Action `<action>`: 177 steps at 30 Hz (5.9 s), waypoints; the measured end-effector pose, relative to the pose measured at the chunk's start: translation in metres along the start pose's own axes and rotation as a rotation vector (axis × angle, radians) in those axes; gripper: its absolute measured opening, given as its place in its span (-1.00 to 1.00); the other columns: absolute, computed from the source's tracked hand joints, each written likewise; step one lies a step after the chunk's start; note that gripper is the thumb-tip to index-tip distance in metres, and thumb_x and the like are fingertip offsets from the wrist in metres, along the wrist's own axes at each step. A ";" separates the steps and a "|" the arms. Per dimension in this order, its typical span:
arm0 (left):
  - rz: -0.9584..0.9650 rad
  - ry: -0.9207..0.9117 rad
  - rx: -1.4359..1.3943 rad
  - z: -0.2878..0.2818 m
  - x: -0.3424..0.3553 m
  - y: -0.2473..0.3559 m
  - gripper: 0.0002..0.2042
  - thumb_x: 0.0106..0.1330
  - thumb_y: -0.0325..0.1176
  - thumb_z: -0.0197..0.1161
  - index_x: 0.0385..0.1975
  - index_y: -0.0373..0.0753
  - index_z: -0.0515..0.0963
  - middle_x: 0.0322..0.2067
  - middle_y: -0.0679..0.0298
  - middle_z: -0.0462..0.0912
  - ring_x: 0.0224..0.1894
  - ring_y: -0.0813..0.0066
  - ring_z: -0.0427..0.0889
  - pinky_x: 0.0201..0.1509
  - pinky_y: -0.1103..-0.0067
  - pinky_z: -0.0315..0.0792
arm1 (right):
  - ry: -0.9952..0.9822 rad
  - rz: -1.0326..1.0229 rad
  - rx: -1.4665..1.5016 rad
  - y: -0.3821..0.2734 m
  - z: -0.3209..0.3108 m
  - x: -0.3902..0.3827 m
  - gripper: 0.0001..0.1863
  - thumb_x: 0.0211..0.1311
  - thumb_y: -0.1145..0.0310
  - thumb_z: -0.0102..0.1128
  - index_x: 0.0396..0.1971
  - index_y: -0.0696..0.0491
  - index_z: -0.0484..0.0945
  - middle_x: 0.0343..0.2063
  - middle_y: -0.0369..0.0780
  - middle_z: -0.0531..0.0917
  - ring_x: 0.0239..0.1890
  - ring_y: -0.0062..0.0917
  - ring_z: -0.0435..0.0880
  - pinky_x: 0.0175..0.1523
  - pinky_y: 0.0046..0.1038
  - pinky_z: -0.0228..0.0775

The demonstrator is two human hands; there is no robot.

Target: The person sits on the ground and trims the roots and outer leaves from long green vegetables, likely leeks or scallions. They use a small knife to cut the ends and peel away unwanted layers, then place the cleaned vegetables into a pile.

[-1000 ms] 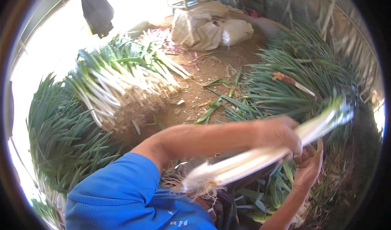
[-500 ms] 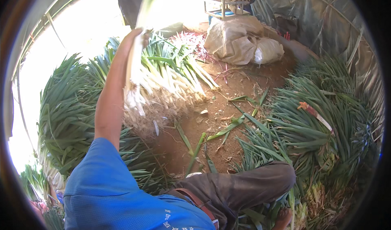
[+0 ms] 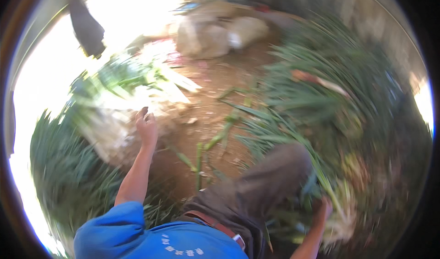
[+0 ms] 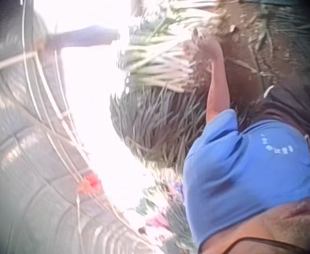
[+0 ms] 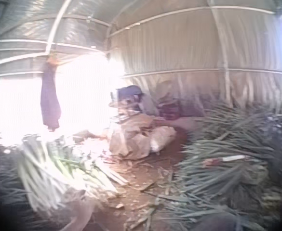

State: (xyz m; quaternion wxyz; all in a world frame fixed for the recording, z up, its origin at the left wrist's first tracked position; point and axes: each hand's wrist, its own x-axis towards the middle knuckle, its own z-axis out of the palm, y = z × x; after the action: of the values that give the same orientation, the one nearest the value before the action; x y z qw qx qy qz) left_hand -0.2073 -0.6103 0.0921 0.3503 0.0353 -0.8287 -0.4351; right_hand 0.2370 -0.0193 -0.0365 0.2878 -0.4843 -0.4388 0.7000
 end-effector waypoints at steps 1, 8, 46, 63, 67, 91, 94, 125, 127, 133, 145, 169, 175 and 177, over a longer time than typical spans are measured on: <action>-0.015 -0.114 -0.111 0.023 -0.015 0.031 -0.74 0.40 -0.45 0.21 0.02 -0.41 0.61 -0.10 0.05 0.68 0.01 0.24 0.65 0.17 0.42 0.50 | -0.057 -0.040 -0.002 -0.009 0.018 -0.016 -0.88 0.25 0.33 0.30 -0.45 -0.03 0.55 -0.68 -0.39 0.35 -0.69 -0.60 0.30 -0.57 -0.47 0.18; 0.134 -1.275 -0.845 0.163 -0.183 0.335 -0.79 0.53 -0.43 0.12 -0.13 -0.41 0.67 -0.25 0.23 0.73 -0.18 0.55 0.66 -0.03 0.58 0.53 | 0.227 -0.461 -0.396 -0.007 0.013 -0.025 -0.79 0.16 0.48 0.12 -0.32 0.21 0.70 -0.54 -0.21 0.67 -0.52 -0.56 0.59 -0.39 -0.45 0.47; 0.172 -2.306 -0.546 0.261 -0.416 0.524 -0.39 0.30 0.04 0.41 0.01 -0.50 0.60 -0.14 0.15 0.68 -0.17 0.46 0.59 -0.04 0.48 0.48 | 0.466 -0.768 0.260 -0.159 0.050 -0.032 -0.49 0.35 0.47 0.24 0.25 0.27 0.39 -0.08 -0.16 0.66 -0.12 -0.55 0.64 -0.01 -0.48 0.54; -0.027 -1.423 -0.819 0.335 -0.225 0.572 -0.58 0.20 -0.01 0.42 -0.19 -0.27 0.71 -0.39 0.32 0.56 -0.37 0.54 0.53 -0.27 0.62 0.41 | 0.710 0.001 -0.170 -0.034 -0.088 0.050 -0.69 0.22 0.33 0.26 -0.28 0.34 0.65 -0.54 -0.12 0.69 -0.53 -0.46 0.70 -0.49 -0.42 0.54; 0.220 -1.138 -0.711 0.335 -0.146 0.556 -0.54 0.19 -0.07 0.46 -0.08 -0.33 0.63 -0.35 0.32 0.55 -0.33 0.53 0.53 -0.21 0.60 0.41 | 0.711 0.230 -0.499 -0.025 -0.083 0.093 -0.58 0.13 0.17 0.27 -0.28 0.30 0.70 -0.37 0.12 0.73 -0.31 -0.09 0.79 -0.17 -0.23 0.63; 0.569 -2.377 -0.515 0.279 -0.391 0.524 -0.43 -0.07 -0.17 0.39 -0.08 -0.46 0.56 -0.26 0.06 0.64 -0.24 0.31 0.61 -0.14 0.43 0.51 | 0.468 -0.544 0.211 -0.159 0.020 -0.007 -0.84 0.19 0.49 0.31 -0.24 0.17 0.59 -0.47 -0.26 0.68 -0.56 -0.67 0.54 -0.49 -0.59 0.34; 0.553 -2.410 -0.465 0.273 -0.392 0.515 -0.42 -0.06 -0.18 0.37 -0.04 -0.45 0.55 -0.24 0.06 0.63 -0.23 0.32 0.60 -0.12 0.43 0.51 | 0.463 -0.547 0.130 -0.161 0.020 -0.028 -0.86 0.23 0.48 0.29 -0.24 0.17 0.61 -0.46 -0.26 0.70 -0.51 -0.70 0.57 -0.45 -0.60 0.35; 0.714 -2.783 -0.384 0.259 -0.319 0.466 -0.45 -0.13 -0.26 0.41 -0.07 -0.41 0.59 -0.31 0.26 0.66 -0.27 0.50 0.56 -0.13 0.53 0.46 | 0.734 -0.097 -0.012 -0.307 -0.485 -0.358 -0.46 0.49 -0.12 0.07 0.04 0.09 0.59 -0.30 -0.19 0.75 -0.34 -0.44 0.74 -0.27 -0.32 0.65; 0.712 -2.814 -0.429 0.263 -0.329 0.474 -0.44 -0.12 -0.24 0.41 -0.07 -0.41 0.59 -0.30 0.28 0.65 -0.27 0.51 0.54 -0.12 0.54 0.45 | 1.008 0.365 -0.539 -0.250 -0.468 -0.384 -0.43 0.36 -0.08 0.22 0.01 0.17 0.65 -0.17 -0.08 0.76 -0.23 -0.34 0.76 -0.12 -0.31 0.62; 0.588 -2.911 -0.424 0.253 -0.350 0.491 -0.40 -0.11 -0.18 0.42 -0.03 -0.40 0.58 -0.28 0.31 0.63 -0.24 0.54 0.52 -0.10 0.56 0.43 | 1.095 -0.197 -1.258 -0.211 -0.312 -0.288 -0.15 0.07 -0.05 0.48 0.24 0.24 0.50 0.12 0.12 0.63 0.18 -0.09 0.63 0.31 -0.21 0.41; 0.798 -2.975 -0.428 0.234 -0.352 0.488 -0.35 -0.10 -0.13 0.41 0.02 -0.41 0.59 -0.22 0.27 0.65 -0.17 0.50 0.54 -0.02 0.53 0.44 | 0.740 -0.905 -1.621 -0.235 -0.179 -0.211 -0.61 0.12 0.49 0.36 -0.01 0.15 0.63 -0.05 -0.03 0.68 -0.01 -0.12 0.70 0.09 -0.23 0.57; 1.258 -2.851 -0.220 0.222 -0.374 0.476 -0.40 -0.01 -0.09 0.41 0.01 -0.38 0.60 -0.20 0.13 0.71 -0.13 0.37 0.62 0.04 0.44 0.48 | 0.769 -0.410 -1.398 -0.260 -0.200 -0.284 -0.05 0.10 0.15 0.51 0.43 0.21 0.26 0.28 0.13 0.50 0.33 -0.06 0.48 0.47 -0.23 0.25; 1.486 -2.832 -0.281 0.191 -0.378 0.480 -0.43 0.01 -0.08 0.36 -0.04 -0.38 0.57 -0.26 0.09 0.68 -0.18 0.27 0.63 -0.05 0.37 0.48 | -0.329 -0.040 -1.576 -0.256 -0.021 -0.215 -0.06 -0.04 0.06 0.56 0.33 0.15 0.35 -0.10 0.01 0.69 0.01 -0.10 0.69 0.03 -0.16 0.55; 1.644 -2.776 -0.380 0.183 -0.375 0.478 -0.47 0.05 -0.07 0.34 -0.08 -0.37 0.57 -0.29 0.02 0.68 -0.23 0.18 0.64 -0.07 0.31 0.48 | -0.527 -0.019 -1.545 -0.238 -0.007 -0.215 -0.39 0.06 0.24 0.43 0.08 0.20 0.46 -0.35 -0.06 0.69 -0.25 -0.11 0.73 -0.16 -0.14 0.55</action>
State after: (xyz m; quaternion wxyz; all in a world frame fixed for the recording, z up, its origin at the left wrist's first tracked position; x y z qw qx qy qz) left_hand 0.0805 -0.0505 0.1732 0.5019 0.8328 0.2217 -0.0732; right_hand 0.3170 -0.0876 0.2661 -0.2341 -0.3616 -0.8552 0.2882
